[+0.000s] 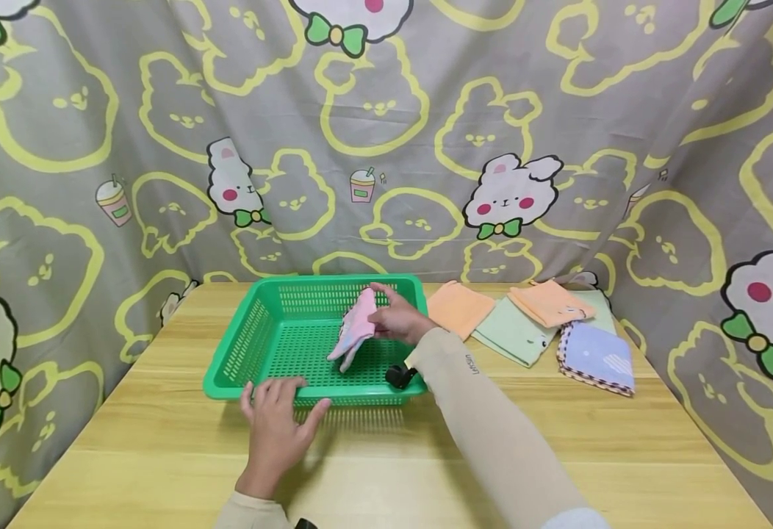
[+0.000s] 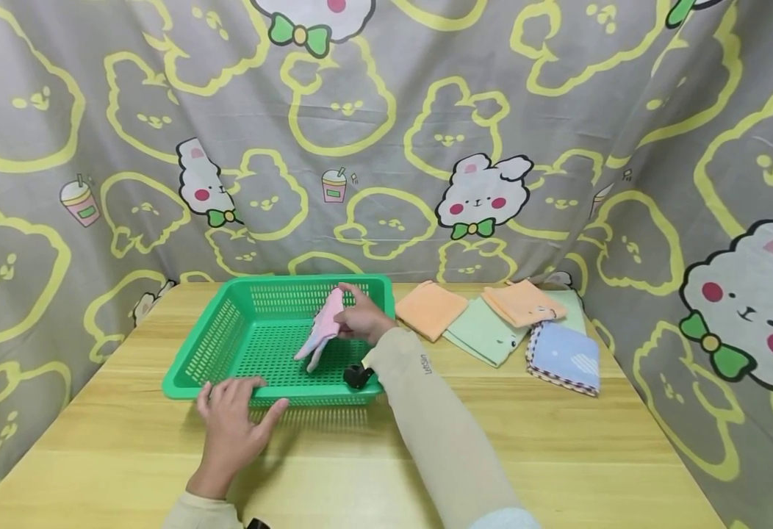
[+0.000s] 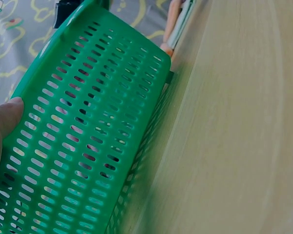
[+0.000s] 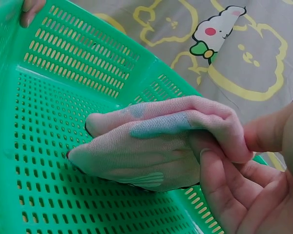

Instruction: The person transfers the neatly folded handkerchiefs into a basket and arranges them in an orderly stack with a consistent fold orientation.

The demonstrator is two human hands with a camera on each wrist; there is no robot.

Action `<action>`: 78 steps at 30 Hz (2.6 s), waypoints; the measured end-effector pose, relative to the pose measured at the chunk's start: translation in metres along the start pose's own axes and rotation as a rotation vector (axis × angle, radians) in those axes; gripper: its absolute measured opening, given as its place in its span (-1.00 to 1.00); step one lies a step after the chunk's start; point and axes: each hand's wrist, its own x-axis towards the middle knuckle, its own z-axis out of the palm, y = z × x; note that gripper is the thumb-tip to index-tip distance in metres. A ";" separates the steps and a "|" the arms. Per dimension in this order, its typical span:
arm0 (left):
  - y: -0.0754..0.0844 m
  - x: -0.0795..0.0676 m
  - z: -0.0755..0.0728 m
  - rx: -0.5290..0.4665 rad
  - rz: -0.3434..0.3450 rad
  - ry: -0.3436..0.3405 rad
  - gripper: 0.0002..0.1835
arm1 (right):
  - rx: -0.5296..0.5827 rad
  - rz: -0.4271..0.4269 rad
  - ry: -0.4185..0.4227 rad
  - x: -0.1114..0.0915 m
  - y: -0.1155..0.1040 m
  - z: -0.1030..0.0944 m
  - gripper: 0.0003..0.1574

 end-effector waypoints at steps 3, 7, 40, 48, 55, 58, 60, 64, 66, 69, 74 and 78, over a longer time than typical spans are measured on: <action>0.000 0.000 0.000 -0.001 0.000 0.002 -0.39 | -0.033 -0.024 -0.025 0.000 0.001 -0.001 -0.27; 0.000 0.001 0.001 -0.002 0.002 0.005 -0.37 | -0.080 -0.030 -0.093 -0.003 0.000 0.000 -0.53; 0.000 0.000 -0.001 0.009 0.010 0.014 -0.37 | -0.001 0.064 -0.064 -0.005 -0.001 0.005 -0.69; 0.002 0.000 -0.001 0.005 0.005 0.009 -0.38 | 0.003 0.075 -0.025 -0.004 -0.002 0.005 -0.74; 0.002 -0.001 -0.001 0.004 0.000 0.007 -0.39 | -0.019 0.080 -0.029 -0.006 -0.002 0.003 -0.63; 0.002 -0.001 -0.001 0.003 0.000 0.005 -0.39 | -0.020 0.081 -0.038 -0.007 -0.003 0.003 -0.59; 0.002 -0.001 -0.001 0.005 -0.001 0.000 -0.40 | -0.012 0.081 -0.034 -0.007 -0.003 0.003 -0.58; 0.001 0.000 -0.001 0.015 -0.007 -0.008 -0.40 | 0.013 0.078 -0.022 -0.009 -0.005 0.004 -0.53; 0.000 0.001 -0.001 0.019 -0.008 -0.011 -0.39 | 0.026 0.071 -0.016 -0.010 -0.007 0.004 -0.49; 0.000 0.001 -0.001 0.019 -0.009 -0.012 -0.39 | 0.038 0.061 -0.009 -0.013 -0.009 0.003 -0.45; 0.000 0.001 -0.001 0.011 -0.007 -0.008 -0.40 | 0.053 0.034 0.007 -0.017 -0.014 0.002 -0.52; 0.001 0.001 -0.002 0.004 -0.003 -0.005 -0.43 | 0.047 0.014 0.022 -0.021 -0.019 -0.002 -0.59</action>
